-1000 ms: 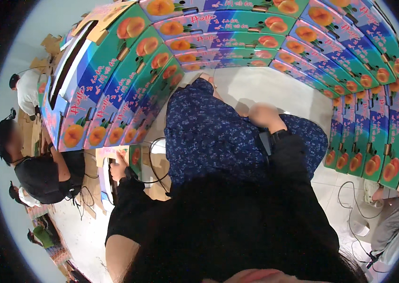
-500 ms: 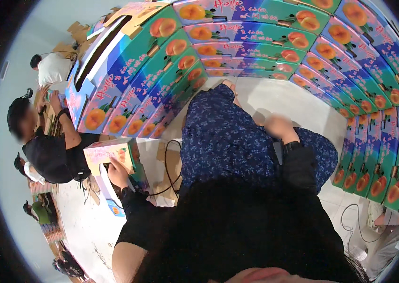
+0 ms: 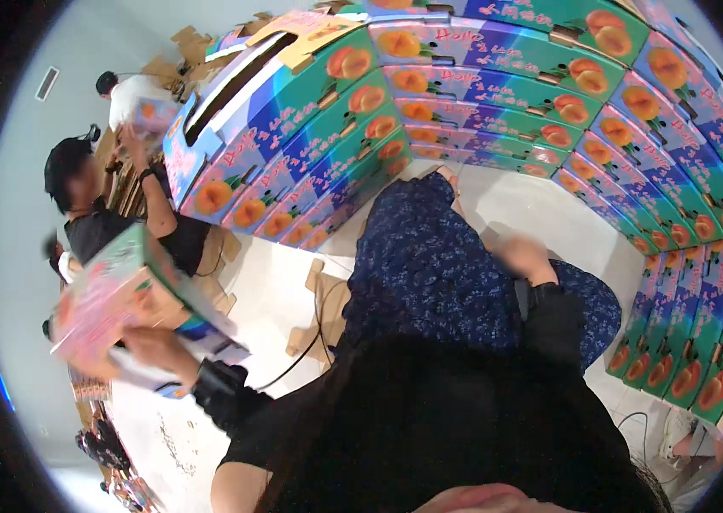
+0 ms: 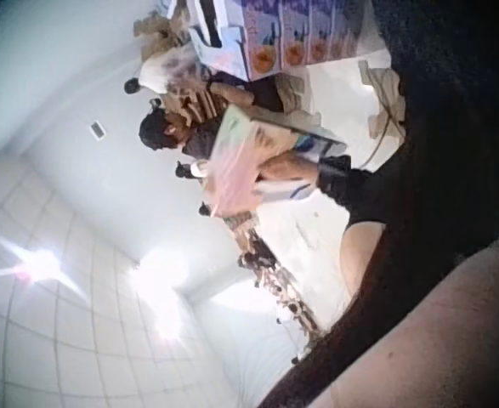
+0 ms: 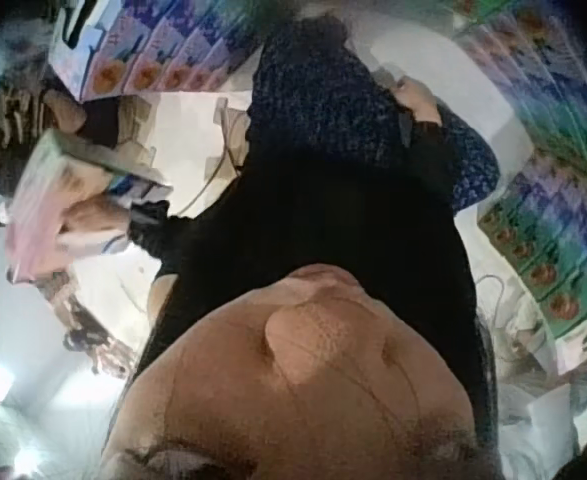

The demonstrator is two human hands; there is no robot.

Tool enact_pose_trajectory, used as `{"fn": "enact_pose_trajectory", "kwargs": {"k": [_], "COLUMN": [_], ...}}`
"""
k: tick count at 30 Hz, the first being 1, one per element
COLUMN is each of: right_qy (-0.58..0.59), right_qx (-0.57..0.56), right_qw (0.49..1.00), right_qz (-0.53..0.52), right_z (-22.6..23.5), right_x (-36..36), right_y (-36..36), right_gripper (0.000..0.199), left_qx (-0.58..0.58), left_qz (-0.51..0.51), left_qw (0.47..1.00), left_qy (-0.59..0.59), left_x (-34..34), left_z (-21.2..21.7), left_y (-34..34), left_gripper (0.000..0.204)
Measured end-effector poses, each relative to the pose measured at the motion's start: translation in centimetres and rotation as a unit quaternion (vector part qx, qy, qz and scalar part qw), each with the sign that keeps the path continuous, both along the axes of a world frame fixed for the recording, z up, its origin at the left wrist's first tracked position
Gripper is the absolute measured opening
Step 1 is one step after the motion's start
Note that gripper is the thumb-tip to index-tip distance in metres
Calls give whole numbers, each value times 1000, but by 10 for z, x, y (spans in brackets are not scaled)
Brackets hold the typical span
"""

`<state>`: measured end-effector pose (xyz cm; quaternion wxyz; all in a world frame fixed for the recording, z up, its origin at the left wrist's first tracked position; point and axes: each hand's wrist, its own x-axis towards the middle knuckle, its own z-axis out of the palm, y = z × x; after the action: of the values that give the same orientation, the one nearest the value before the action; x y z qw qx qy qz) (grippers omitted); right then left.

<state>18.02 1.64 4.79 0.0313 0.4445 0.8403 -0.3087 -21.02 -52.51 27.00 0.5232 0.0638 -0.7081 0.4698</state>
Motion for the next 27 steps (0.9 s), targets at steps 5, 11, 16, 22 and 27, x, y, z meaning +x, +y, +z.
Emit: {"fn": "enact_pose_trajectory", "kwargs": {"k": [5, 11, 16, 22, 27], "right_qy": [5, 15, 10, 26, 8], "right_qx": [1, -30, -19, -10, -20], "right_qw": [1000, 999, 1000, 1000, 999], "right_qz": [11, 9, 16, 14, 32], "right_z": [2, 2, -3, 4, -3], "right_x": [1, 0, -3, -2, 3], "right_y": [2, -1, 0, -3, 1], "right_gripper": [34, 37, 40, 37, 38], "left_qx": [395, 219, 33, 7, -139], "left_qz": [-714, -792, -728, -696, -642], "left_qw": [576, 558, 645, 555, 635], "left_qy": [44, -119, -228, -455, -407], "left_x": [77, 49, -54, 2, -53], "left_z": [142, 232, 284, 266, 234], "left_y": [81, 161, 231, 385, 447], "left_gripper": [41, 35, 34, 35, 37]}}
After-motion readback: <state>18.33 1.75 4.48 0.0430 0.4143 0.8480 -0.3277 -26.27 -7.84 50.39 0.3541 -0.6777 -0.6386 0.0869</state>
